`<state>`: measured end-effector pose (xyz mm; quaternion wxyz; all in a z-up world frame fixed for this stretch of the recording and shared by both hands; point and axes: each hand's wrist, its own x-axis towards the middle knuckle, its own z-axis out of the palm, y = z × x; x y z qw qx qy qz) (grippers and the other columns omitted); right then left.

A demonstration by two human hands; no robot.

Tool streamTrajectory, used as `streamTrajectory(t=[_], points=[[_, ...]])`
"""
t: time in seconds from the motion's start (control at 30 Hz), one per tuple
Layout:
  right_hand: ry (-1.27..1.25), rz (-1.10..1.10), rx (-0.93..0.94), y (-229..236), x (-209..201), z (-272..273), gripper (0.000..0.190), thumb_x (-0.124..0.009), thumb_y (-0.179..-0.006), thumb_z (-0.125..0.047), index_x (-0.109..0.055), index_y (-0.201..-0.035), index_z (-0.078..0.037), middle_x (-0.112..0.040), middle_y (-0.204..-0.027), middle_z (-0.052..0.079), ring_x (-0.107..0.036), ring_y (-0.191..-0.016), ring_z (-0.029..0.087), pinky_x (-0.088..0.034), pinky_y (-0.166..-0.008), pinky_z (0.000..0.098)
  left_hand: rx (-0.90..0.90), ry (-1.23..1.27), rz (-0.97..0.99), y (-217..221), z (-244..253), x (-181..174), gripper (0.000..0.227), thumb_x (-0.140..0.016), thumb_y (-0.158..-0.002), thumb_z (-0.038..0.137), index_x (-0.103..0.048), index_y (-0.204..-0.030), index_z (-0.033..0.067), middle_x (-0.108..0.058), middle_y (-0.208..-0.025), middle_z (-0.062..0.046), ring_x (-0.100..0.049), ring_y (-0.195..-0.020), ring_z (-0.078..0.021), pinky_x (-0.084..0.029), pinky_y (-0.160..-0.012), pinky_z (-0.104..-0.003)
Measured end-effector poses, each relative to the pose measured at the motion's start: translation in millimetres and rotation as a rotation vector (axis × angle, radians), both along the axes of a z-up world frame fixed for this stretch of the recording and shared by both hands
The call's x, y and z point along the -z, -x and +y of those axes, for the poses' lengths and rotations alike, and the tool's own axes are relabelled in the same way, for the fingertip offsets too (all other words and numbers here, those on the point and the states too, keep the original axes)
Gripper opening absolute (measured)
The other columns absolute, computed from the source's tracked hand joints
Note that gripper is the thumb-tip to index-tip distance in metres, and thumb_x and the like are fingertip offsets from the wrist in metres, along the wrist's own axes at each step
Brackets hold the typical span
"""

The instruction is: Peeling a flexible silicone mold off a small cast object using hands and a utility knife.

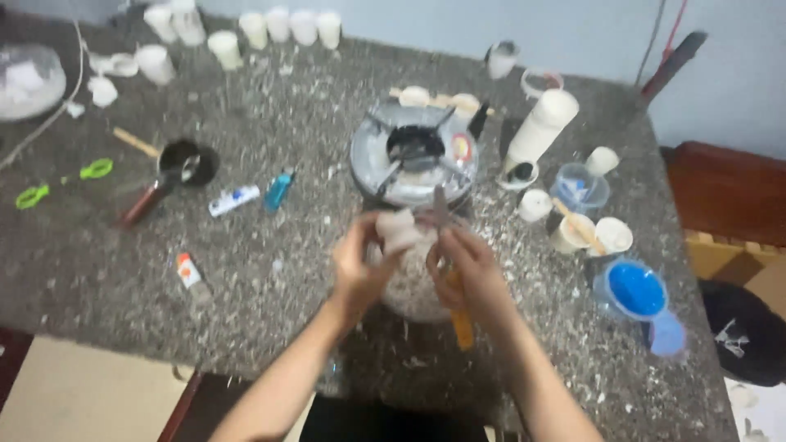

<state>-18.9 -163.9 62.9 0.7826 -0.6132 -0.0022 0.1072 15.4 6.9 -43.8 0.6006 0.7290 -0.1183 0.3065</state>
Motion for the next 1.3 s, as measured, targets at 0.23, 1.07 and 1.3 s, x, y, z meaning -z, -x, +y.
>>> streamTrajectory(t=[0.23,1.07,1.3], points=[[-0.034,0.160,0.017,-5.5,-5.6,-6.4,0.060,-0.021,-0.107,-0.032,-0.062,-0.129,0.006,-0.043,-0.051,0.007,-0.026,-0.028,0.008,-0.018,-0.024,0.0217,0.077,0.059,0.164,18.0,-10.4,-37.7,0.048,-0.079,-0.071,0.018,-0.062,-0.116,0.0159,-0.078,-0.103,0.000,-0.074,-0.086,-0.0153,-0.061,-0.075,-0.034],[0.498,-0.323,0.130,9.9,-3.7,-9.9,0.024,-0.075,-0.091,-0.021,-0.075,-0.109,-0.005,-0.068,-0.066,0.011,-0.053,-0.046,0.011,-0.043,-0.041,0.0281,0.810,0.431,0.375,15.2,-11.5,-45.5,0.082,-0.051,-0.091,0.049,-0.033,-0.158,0.0060,-0.065,-0.098,-0.013,-0.064,-0.066,-0.0183,-0.053,-0.047,-0.028],[0.333,-0.417,0.008,11.3,-12.3,-15.9,0.041,-0.044,-0.105,-0.020,-0.075,-0.093,0.004,-0.044,-0.046,0.004,-0.032,-0.043,0.008,-0.032,-0.041,0.0237,0.661,0.296,0.074,19.6,-15.0,-41.9,0.074,-0.071,-0.094,0.009,-0.034,-0.157,0.0056,-0.063,-0.127,-0.008,-0.065,-0.101,-0.0134,-0.061,-0.083,-0.032]])
